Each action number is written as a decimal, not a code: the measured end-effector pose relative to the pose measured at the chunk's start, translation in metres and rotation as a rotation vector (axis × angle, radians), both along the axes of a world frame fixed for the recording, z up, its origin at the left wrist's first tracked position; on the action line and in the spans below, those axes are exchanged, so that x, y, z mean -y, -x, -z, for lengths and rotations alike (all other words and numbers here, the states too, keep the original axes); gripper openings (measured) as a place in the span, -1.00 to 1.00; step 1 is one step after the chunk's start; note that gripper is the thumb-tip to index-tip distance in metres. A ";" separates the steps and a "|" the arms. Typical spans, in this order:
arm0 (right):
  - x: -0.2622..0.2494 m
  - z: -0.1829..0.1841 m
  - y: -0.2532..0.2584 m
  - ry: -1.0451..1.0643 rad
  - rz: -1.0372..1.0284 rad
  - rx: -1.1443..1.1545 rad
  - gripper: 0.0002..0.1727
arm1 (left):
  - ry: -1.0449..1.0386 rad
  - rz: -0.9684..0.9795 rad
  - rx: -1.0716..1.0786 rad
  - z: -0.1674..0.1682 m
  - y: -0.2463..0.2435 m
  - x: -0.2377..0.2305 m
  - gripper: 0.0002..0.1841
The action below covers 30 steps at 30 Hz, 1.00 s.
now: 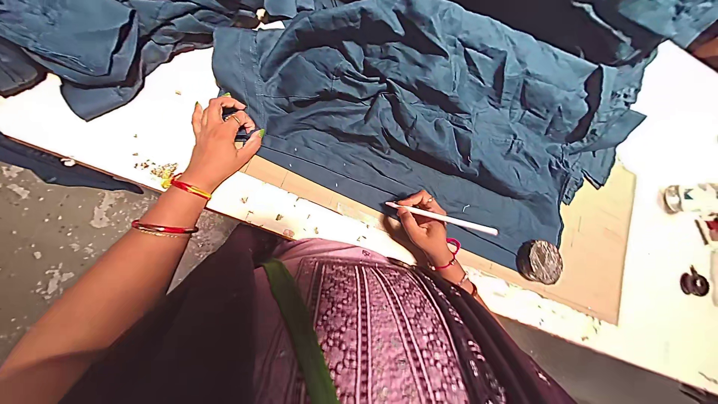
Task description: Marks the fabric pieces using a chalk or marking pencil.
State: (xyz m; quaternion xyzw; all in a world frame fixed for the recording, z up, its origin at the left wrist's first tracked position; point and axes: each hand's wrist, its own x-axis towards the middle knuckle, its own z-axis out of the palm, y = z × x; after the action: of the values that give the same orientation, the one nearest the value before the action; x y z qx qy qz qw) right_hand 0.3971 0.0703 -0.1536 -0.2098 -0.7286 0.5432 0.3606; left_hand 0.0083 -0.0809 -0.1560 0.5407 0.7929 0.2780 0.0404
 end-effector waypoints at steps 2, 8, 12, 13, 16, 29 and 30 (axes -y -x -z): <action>0.003 0.005 0.004 -0.013 0.005 0.033 -0.94 | -0.005 0.004 -0.001 -0.001 0.000 0.000 -0.53; 0.007 0.003 0.016 -0.464 0.075 0.207 -0.84 | 0.007 0.017 0.009 -0.004 -0.006 0.006 -0.54; 0.006 0.005 0.030 -0.333 0.282 0.156 -0.76 | 0.005 0.014 -0.001 -0.001 -0.002 0.004 -0.52; 0.002 0.004 0.032 -0.204 0.284 0.117 -0.80 | -0.006 0.004 -0.004 0.000 -0.001 0.001 -0.51; -0.001 0.006 0.033 -0.072 0.222 0.108 -0.86 | 0.008 0.010 0.002 0.000 -0.002 0.004 -0.51; -0.004 -0.022 -0.036 0.318 0.324 -0.128 -0.83 | 0.003 0.016 -0.012 -0.002 -0.003 0.004 -0.51; -0.001 -0.014 -0.051 0.217 0.277 -0.048 -0.83 | 0.011 0.014 -0.022 -0.003 -0.002 0.003 -0.50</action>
State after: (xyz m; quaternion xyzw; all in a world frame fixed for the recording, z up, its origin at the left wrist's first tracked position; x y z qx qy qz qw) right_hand 0.4477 0.0713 -0.1391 -0.3326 -0.6210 0.5688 0.4246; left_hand 0.0102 -0.0837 -0.1533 0.5492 0.7909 0.2673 0.0367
